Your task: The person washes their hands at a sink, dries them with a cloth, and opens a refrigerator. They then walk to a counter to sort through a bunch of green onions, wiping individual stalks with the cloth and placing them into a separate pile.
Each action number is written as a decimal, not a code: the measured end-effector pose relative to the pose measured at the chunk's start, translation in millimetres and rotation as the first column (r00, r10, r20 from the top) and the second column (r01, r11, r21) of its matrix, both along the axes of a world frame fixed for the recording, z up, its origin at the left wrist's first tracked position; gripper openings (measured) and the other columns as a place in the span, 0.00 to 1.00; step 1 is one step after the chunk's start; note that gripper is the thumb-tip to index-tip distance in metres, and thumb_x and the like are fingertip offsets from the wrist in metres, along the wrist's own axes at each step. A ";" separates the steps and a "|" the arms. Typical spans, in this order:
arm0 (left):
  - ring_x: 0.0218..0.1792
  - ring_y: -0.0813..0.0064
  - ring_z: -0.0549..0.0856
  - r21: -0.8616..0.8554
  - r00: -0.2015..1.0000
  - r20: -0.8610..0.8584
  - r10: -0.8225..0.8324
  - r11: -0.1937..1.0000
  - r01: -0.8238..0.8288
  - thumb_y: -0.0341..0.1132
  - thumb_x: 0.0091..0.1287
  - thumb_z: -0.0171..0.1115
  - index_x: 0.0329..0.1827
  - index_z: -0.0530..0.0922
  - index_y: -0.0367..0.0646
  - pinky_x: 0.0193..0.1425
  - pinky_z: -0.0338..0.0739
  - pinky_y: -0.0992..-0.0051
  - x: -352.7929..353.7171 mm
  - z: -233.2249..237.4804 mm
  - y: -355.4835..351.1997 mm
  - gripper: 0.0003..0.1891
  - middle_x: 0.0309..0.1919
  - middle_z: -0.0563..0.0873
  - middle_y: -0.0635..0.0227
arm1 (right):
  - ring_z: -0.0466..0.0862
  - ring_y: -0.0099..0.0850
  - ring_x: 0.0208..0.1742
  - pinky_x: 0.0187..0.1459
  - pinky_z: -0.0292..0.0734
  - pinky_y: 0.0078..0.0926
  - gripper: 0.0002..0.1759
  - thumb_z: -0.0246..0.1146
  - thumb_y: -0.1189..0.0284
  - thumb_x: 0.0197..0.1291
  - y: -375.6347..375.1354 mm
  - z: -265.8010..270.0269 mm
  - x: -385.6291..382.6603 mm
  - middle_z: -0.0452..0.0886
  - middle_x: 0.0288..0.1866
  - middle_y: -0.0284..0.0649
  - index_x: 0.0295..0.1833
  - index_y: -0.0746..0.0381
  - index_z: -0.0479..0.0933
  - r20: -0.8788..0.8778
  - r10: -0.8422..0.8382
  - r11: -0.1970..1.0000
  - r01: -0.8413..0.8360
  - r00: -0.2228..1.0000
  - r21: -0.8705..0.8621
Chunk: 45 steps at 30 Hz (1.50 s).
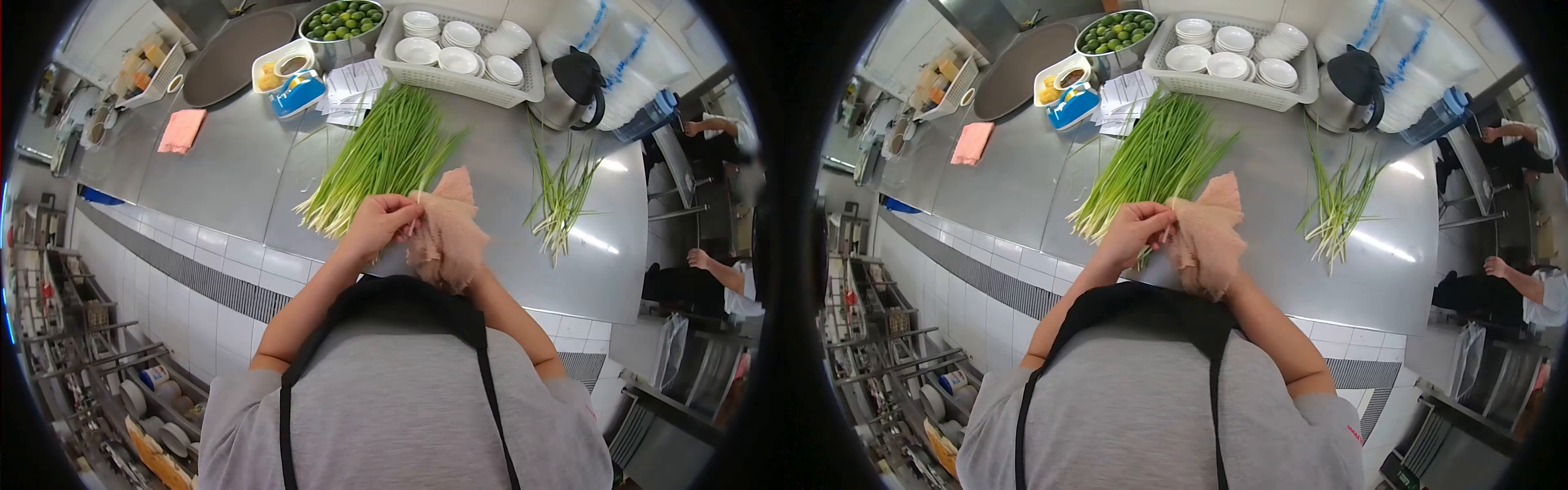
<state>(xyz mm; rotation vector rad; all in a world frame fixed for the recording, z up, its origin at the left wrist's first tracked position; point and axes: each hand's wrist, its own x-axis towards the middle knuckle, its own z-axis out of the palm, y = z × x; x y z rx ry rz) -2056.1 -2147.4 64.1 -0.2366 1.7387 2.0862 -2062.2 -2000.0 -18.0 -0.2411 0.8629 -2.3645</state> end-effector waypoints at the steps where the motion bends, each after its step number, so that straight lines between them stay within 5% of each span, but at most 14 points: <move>1: 0.19 0.88 0.74 -0.028 0.999 -0.028 -0.035 0.999 0.034 0.33 0.60 0.59 0.32 0.79 0.37 0.21 0.67 0.87 0.5 -3.0 4.2 0.07 0.20 0.78 0.74 | 0.71 0.22 0.33 0.35 0.70 0.19 0.10 0.51 0.67 0.62 1.3 -1.2 1.7 0.73 0.34 0.34 0.40 0.63 0.70 0.001 -0.007 1.000 0.007 1.000 0.003; 3: 0.19 0.88 0.75 -0.053 0.997 -0.042 -0.062 0.997 0.060 0.32 0.60 0.59 0.30 0.79 0.36 0.21 0.67 0.87 0.7 -4.9 7.0 0.07 0.19 0.78 0.74 | 0.72 0.23 0.31 0.33 0.71 0.21 0.09 0.53 0.68 0.60 3.0 -9.1 4.5 0.73 0.31 0.35 0.38 0.63 0.69 -0.358 -0.052 0.967 0.137 0.932 0.217; 13: 0.19 0.87 0.73 -0.095 0.949 0.016 -0.316 0.944 0.316 0.32 0.59 0.60 0.28 0.78 0.37 0.21 0.66 0.86 10.3 21.6 -9.3 0.07 0.19 0.78 0.72 | 0.74 0.28 0.29 0.33 0.71 0.24 0.07 0.54 0.70 0.56 68.6 -111.9 -12.7 0.74 0.26 0.37 0.32 0.63 0.72 -0.098 -0.157 0.850 0.185 0.983 0.494; 15: 0.19 0.87 0.74 -0.107 0.931 0.026 -0.363 0.925 0.364 0.32 0.59 0.60 0.27 0.78 0.37 0.22 0.66 0.86 14.2 25.2 -18.8 0.07 0.19 0.78 0.72 | 0.73 0.28 0.35 0.38 0.71 0.23 0.13 0.57 0.63 0.53 31.7 22.5 -20.7 0.72 0.32 0.36 0.40 0.60 0.69 -0.602 0.539 -0.158 0.773 0.589 0.615; 18: 0.18 0.87 0.73 -0.134 0.928 0.024 -0.373 0.918 0.372 0.33 0.58 0.61 0.27 0.79 0.37 0.20 0.67 0.85 20.6 28.8 -36.0 0.08 0.17 0.77 0.73 | 0.73 0.28 0.37 0.40 0.69 0.23 0.15 0.59 0.60 0.48 35.1 51.2 -38.7 0.73 0.33 0.35 0.37 0.58 0.70 -0.510 0.566 -0.250 0.724 0.648 0.642; 19: 0.17 0.87 0.73 -0.131 0.924 0.035 -0.381 0.915 0.382 0.32 0.58 0.61 0.27 0.79 0.36 0.20 0.67 0.85 23.0 30.2 -42.3 0.07 0.17 0.78 0.73 | 0.73 0.28 0.37 0.40 0.69 0.23 0.15 0.59 0.60 0.48 39.2 42.0 -44.9 0.73 0.33 0.35 0.37 0.58 0.70 -0.511 0.568 -0.248 0.727 0.645 0.641; 21: 0.17 0.86 0.73 -0.128 0.922 0.041 -0.385 0.913 0.387 0.31 0.58 0.61 0.27 0.79 0.36 0.20 0.67 0.85 26.0 30.6 -57.1 0.07 0.17 0.78 0.72 | 0.73 0.29 0.36 0.37 0.68 0.23 0.16 0.59 0.57 0.46 55.6 4.1 -59.5 0.74 0.35 0.34 0.34 0.57 0.70 -0.765 -0.240 0.571 0.724 0.597 0.387; 28: 0.17 0.83 0.74 0.040 0.950 -0.023 -0.311 0.950 0.311 0.26 0.55 0.62 0.31 0.80 0.33 0.19 0.66 0.84 36.0 17.5 -126.5 0.04 0.17 0.78 0.68 | 0.72 0.32 0.30 0.30 0.70 0.34 0.13 0.53 0.62 0.57 109.0 -13.2 -101.6 0.71 0.30 0.36 0.40 0.60 0.65 -0.518 -0.432 0.642 0.655 0.738 0.398; 30: 0.17 0.83 0.74 0.101 0.985 -0.068 -0.161 0.981 0.167 0.26 0.55 0.62 0.33 0.79 0.33 0.20 0.67 0.84 35.4 17.9 -124.0 0.05 0.18 0.78 0.68 | 0.72 0.26 0.33 0.29 0.67 0.27 0.12 0.50 0.58 0.58 73.6 94.2 -64.2 0.71 0.28 0.27 0.30 0.53 0.70 0.415 -0.658 0.753 0.560 0.629 0.344; 32: 0.18 0.84 0.74 0.131 0.992 -0.125 -0.031 0.990 0.047 0.25 0.56 0.61 0.42 0.77 0.35 0.21 0.67 0.85 32.2 22.9 -111.1 0.11 0.20 0.78 0.69 | 0.71 0.27 0.33 0.30 0.68 0.27 0.12 0.50 0.57 0.59 87.3 61.1 -68.8 0.70 0.30 0.29 0.34 0.54 0.69 0.315 -0.333 0.933 0.360 0.889 -0.029; 34: 0.19 0.84 0.75 0.105 0.986 -0.155 -0.058 0.992 0.074 0.24 0.57 0.60 0.44 0.77 0.35 0.21 0.68 0.85 24.2 26.5 -87.0 0.12 0.20 0.78 0.69 | 0.71 0.29 0.33 0.31 0.69 0.27 0.13 0.50 0.56 0.60 81.0 55.3 -53.0 0.69 0.32 0.31 0.38 0.55 0.69 0.081 -0.008 0.940 0.035 0.997 -0.340; 36: 0.19 0.83 0.75 0.078 0.977 -0.192 -0.095 0.991 0.111 0.23 0.57 0.58 0.45 0.76 0.35 0.21 0.68 0.85 17.6 29.9 -61.2 0.12 0.21 0.79 0.69 | 0.70 0.30 0.34 0.33 0.71 0.26 0.14 0.52 0.58 0.61 42.8 65.4 -24.3 0.69 0.34 0.35 0.43 0.57 0.68 0.114 -0.477 0.879 0.476 0.872 0.033; 39: 0.20 0.85 0.75 0.100 0.970 -0.208 -0.123 0.984 0.146 0.25 0.59 0.58 0.47 0.76 0.36 0.23 0.68 0.85 11.7 37.4 -29.8 0.12 0.20 0.79 0.70 | 0.75 0.31 0.32 0.32 0.73 0.28 0.11 0.56 0.65 0.57 16.4 -13.3 -37.1 0.73 0.37 0.34 0.43 0.57 0.71 -0.331 -0.185 0.536 0.377 0.925 0.755; 45: 0.20 0.88 0.74 -0.066 0.935 -0.273 -0.227 0.974 0.217 0.27 0.60 0.59 0.46 0.77 0.38 0.23 0.68 0.86 10.4 34.0 -4.7 0.11 0.21 0.79 0.73 | 0.74 0.30 0.43 0.40 0.73 0.23 0.23 0.60 0.69 0.54 30.9 2.3 -16.6 0.74 0.43 0.38 0.56 0.59 0.66 -0.412 -0.033 0.456 0.380 0.911 0.805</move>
